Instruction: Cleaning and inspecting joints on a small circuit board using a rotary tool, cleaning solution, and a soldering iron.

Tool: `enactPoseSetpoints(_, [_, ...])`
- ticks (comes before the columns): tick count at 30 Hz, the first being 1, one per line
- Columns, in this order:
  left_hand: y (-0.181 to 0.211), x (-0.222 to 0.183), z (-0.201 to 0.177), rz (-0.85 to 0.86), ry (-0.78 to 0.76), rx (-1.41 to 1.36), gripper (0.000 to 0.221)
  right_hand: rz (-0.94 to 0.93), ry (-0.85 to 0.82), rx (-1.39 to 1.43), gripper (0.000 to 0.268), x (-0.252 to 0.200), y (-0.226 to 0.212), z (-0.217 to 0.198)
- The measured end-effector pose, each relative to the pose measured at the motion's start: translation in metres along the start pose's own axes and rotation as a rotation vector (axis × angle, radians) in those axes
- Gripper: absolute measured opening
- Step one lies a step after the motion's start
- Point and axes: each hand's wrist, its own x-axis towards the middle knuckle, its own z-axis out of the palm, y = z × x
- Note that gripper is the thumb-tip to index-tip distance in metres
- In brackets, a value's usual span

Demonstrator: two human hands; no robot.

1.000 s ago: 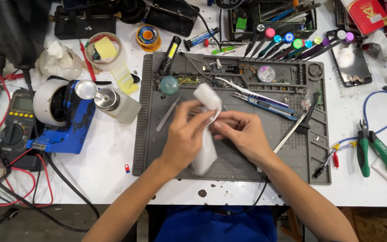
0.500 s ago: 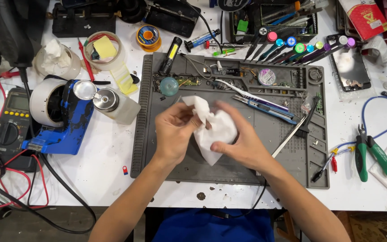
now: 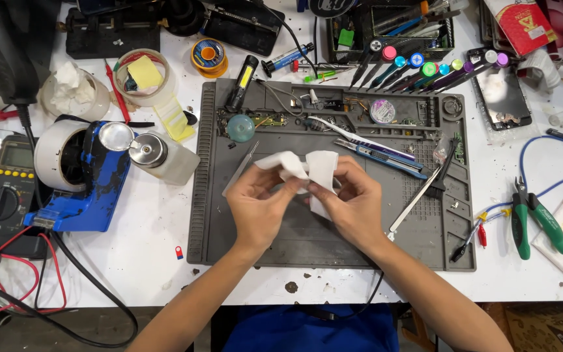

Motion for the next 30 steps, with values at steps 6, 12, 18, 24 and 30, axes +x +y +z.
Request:
enactPoseSetpoints(6, [-0.018,-0.004,-0.004,-0.042,-0.096,0.011,0.019,-0.271,-0.031,-0.400,0.018,-0.002,0.008,-0.020])
enactPoseSetpoints(12, [-0.019,-0.015,-0.002,-0.050,-0.097,-0.008,0.015,-0.090,-0.029,-0.293,0.028,-0.001,0.004,-0.022])
enactPoseSetpoints(18, [0.000,-0.010,0.004,-0.076,-0.124,-0.026,0.015,0.319,-0.014,-0.081,0.023,-0.004,0.012,-0.024])
enactPoseSetpoints(24, [-0.004,-0.001,-0.002,-0.102,-0.142,0.007,0.016,0.312,-0.034,-0.139,0.012,0.006,0.000,-0.025])
enactPoseSetpoints(30, [0.018,0.004,-0.003,-0.269,-0.076,-0.092,0.022,0.390,0.065,0.027,0.012,0.012,-0.011,-0.017])
